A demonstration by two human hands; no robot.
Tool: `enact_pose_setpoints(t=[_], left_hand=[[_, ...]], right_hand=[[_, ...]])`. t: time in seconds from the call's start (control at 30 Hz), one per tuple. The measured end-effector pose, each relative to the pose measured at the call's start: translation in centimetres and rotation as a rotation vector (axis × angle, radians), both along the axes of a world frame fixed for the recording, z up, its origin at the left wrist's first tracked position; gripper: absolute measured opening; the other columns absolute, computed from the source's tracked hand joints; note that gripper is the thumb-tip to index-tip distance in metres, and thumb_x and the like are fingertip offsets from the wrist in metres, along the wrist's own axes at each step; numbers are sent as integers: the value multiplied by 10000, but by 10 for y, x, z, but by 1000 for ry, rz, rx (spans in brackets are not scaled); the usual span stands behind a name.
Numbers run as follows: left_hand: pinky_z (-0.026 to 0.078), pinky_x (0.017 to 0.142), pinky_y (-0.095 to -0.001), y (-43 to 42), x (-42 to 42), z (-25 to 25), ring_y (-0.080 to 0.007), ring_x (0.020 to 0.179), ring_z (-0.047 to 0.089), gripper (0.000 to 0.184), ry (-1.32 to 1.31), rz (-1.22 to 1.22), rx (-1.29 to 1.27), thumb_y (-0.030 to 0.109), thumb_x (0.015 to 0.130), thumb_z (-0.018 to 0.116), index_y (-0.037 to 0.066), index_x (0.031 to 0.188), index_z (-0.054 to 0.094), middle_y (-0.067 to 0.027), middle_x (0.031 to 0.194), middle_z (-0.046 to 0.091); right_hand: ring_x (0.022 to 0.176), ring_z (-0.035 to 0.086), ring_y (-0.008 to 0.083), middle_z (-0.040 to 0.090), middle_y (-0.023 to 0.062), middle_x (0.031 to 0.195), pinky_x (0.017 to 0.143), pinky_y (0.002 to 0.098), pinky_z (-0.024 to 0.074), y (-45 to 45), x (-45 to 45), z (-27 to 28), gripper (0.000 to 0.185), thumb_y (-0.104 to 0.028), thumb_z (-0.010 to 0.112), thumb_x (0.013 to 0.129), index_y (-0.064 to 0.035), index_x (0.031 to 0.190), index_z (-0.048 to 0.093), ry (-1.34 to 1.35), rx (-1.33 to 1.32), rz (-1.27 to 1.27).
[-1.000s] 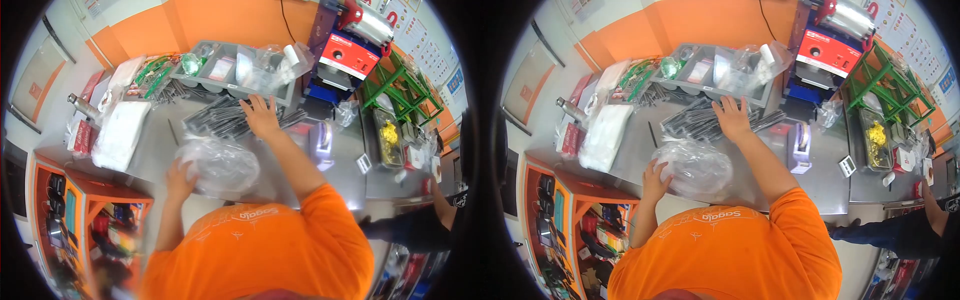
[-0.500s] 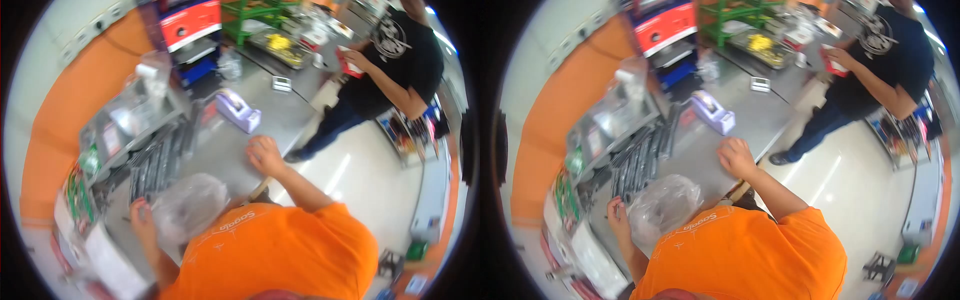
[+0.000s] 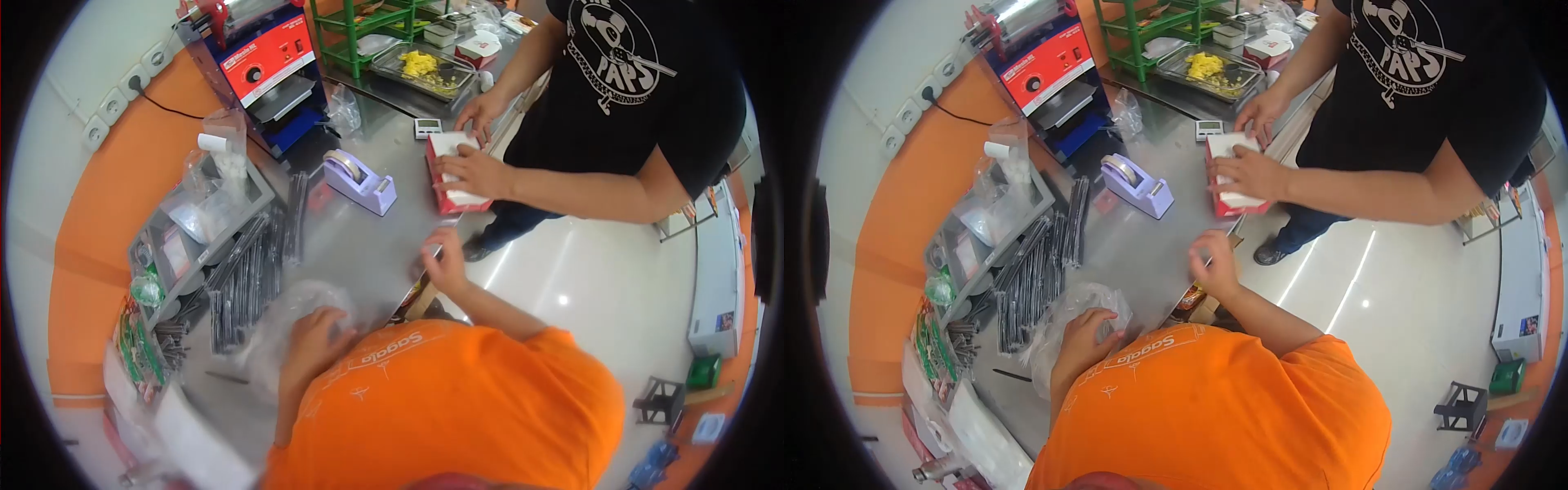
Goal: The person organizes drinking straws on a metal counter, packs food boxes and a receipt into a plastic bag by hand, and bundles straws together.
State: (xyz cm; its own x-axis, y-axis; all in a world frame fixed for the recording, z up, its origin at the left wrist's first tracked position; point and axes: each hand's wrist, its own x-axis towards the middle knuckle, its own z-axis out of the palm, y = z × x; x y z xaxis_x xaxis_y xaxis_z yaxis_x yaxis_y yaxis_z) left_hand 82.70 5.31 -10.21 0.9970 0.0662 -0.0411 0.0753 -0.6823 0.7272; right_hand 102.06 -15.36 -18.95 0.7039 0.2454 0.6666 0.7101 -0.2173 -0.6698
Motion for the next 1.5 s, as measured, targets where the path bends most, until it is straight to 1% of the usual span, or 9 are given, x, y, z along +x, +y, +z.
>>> enact_pose_setpoints(t=[0.17, 0.33, 0.4, 0.5, 0.8, 0.93, 1.2, 1.37, 1.5], left_hand=[[379, 828, -394, -15, -5, -4, -300, 992, 514, 347, 56, 132, 221, 259, 733, 641, 71, 1014, 561, -95, 1043, 560], [387, 836, -384, -47, 24, -1, -299, 982, 503, 382, -47, 157, 167, 316, 752, 619, 64, 1029, 546, -114, 1053, 539], [379, 860, -396, -60, 46, -1, -302, 990, 500, 408, -64, 155, 81, 311, 749, 625, 56, 1054, 533, -129, 1067, 530], [326, 944, -418, -80, 90, -5, -335, 1084, 446, 515, -118, 132, -81, 274, 729, 647, 45, 1152, 462, -182, 1154, 471], [210, 982, -541, -126, 183, -30, -388, 1240, 229, 751, -140, 253, 385, 419, 633, 711, 92, 1231, 395, -176, 1342, 254], [226, 941, -578, -139, 175, -39, -380, 1244, 220, 725, 15, 296, 502, 421, 610, 721, 123, 1204, 433, -182, 1353, 240], [310, 876, -525, -104, 101, -40, -335, 1180, 316, 610, 12, 310, 539, 369, 527, 755, 185, 1073, 554, -179, 1353, 264], [220, 952, -532, -69, 98, -27, -363, 1203, 283, 597, -13, 233, 696, 424, 538, 728, 156, 1043, 558, -203, 1347, 257], [164, 983, -519, -55, 98, -39, -352, 1228, 249, 570, -22, 212, 524, 418, 538, 715, 143, 1012, 558, -202, 1332, 269]], right_hand=[[762, 439, 143, 474, 37, 851, 688, 294, 373, -57, 57, -103, 134, -173, 470, 838, -71, 923, 449, 721, 543, -338], [912, 463, 150, 509, 35, 1002, 755, 288, 374, -86, 115, -77, 266, -275, 407, 890, -89, 1076, 446, 1092, 777, -191], [1053, 484, 195, 517, 75, 1167, 853, 330, 374, -90, 148, -96, 425, -309, 426, 903, -59, 1246, 400, 804, 519, 125], [1068, 446, 160, 485, 47, 1170, 894, 290, 342, -54, 172, -36, 444, -289, 482, 880, -81, 1263, 396, 974, 408, 155], [877, 520, 157, 563, 107, 1008, 803, 266, 398, -35, 198, -10, 388, -204, 544, 847, 2, 1163, 456, 757, -128, 277], [953, 490, 183, 500, 136, 1047, 821, 310, 409, -54, 133, -42, 296, -143, 575, 827, 15, 1065, 496, 694, 27, 304], [1045, 493, 298, 356, 185, 1284, 778, 339, 476, -53, 96, 15, 448, -166, 662, 743, -202, 1172, 540, 50, -553, 935], [1052, 482, 317, 475, 148, 1215, 807, 368, 455, -19, 103, 8, 345, -174, 655, 737, -164, 1078, 601, -189, -490, 989], [1041, 459, 340, 494, 182, 1172, 881, 367, 370, 29, 137, 25, 291, -256, 622, 771, -101, 1017, 617, -138, -298, 554]])
